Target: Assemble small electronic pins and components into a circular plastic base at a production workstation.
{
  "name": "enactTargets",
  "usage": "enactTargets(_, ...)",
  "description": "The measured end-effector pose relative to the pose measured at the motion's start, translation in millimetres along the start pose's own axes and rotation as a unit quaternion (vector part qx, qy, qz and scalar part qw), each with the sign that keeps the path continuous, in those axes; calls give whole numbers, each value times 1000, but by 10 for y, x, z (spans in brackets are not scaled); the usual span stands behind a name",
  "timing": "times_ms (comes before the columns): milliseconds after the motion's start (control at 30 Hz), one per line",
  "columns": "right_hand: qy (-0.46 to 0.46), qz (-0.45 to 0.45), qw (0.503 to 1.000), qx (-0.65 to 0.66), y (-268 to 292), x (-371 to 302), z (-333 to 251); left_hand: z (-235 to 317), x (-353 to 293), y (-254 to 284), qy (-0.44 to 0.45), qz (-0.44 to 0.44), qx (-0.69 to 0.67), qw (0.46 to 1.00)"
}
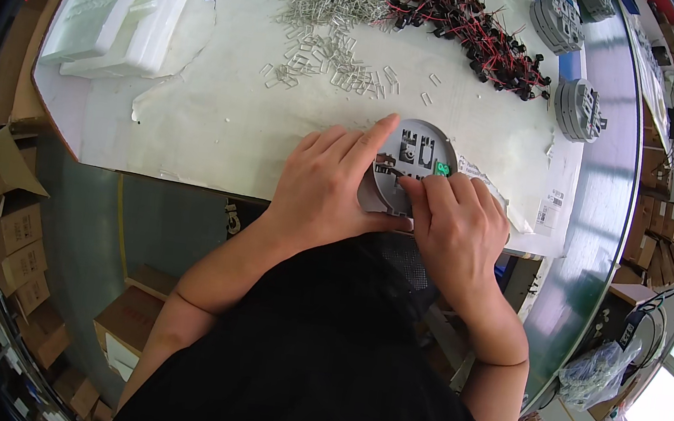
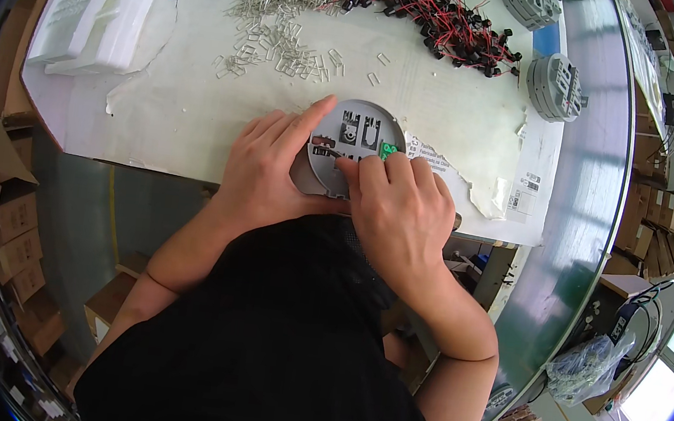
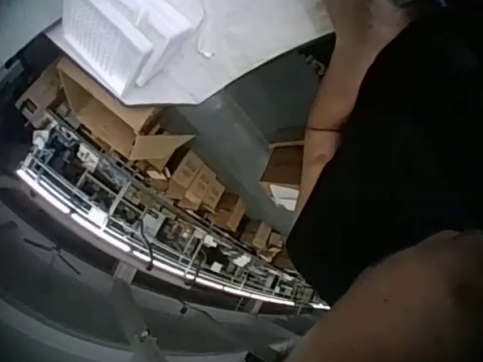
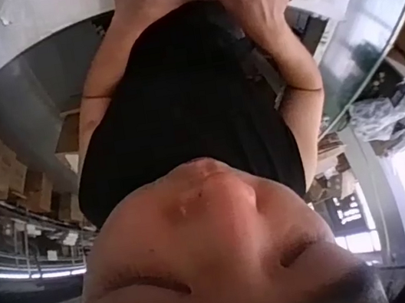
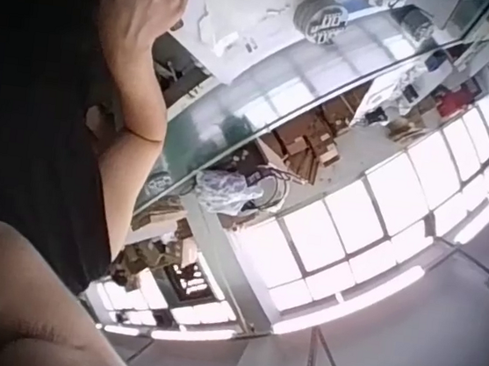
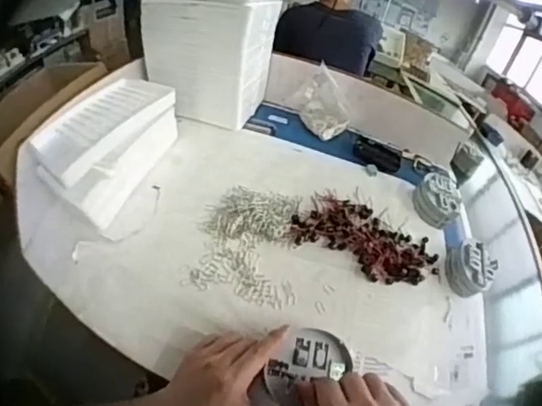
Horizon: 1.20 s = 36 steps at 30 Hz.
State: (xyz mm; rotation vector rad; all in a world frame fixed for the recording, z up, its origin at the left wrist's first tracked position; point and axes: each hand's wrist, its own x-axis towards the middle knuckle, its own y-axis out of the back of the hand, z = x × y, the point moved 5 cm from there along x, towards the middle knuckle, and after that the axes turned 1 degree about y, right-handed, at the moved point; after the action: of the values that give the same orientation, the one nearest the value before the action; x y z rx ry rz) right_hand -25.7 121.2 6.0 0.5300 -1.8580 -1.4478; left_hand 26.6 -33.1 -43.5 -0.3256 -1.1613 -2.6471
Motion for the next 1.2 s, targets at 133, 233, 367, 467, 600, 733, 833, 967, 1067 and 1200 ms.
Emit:
enactTargets(133,3,9,1000,8,0,13,-8,1,2,5,0,-1,0,1000)
enactTargets(233,1,10,1000,-7,-6,-4,-29,2,5,1,-3,1,2,1000)
enactTargets(367,20,16,1000,-10,-1,21,-43,-3,5,-10,-2,5,-1,1000)
enactTargets(467,37,17,999,2,-18,36,-46,5,-4,-12,-23,12,8,1000)
enactTargets(600,43,14,999,17,-24,8,-55,16,-3,-2,-38,12,9,999)
enactTargets(733,26,16,1000,6,-9,-10,-53,24,-13,15,-34,4,13,999)
enactTargets(833,24,24,999,-4,-6,20,-69,16,-11,1,-33,3,16,999)
enactTargets(967,35,24,999,-15,-27,29,-76,16,-10,-5,-38,5,16,999)
enactTargets(1067,58,33,998,10,-51,-2,-27,21,-12,-5,-39,-1,17,999)
enactTargets(1200,71,60,996,14,-64,-24,-27,22,-13,8,-54,6,26,998)
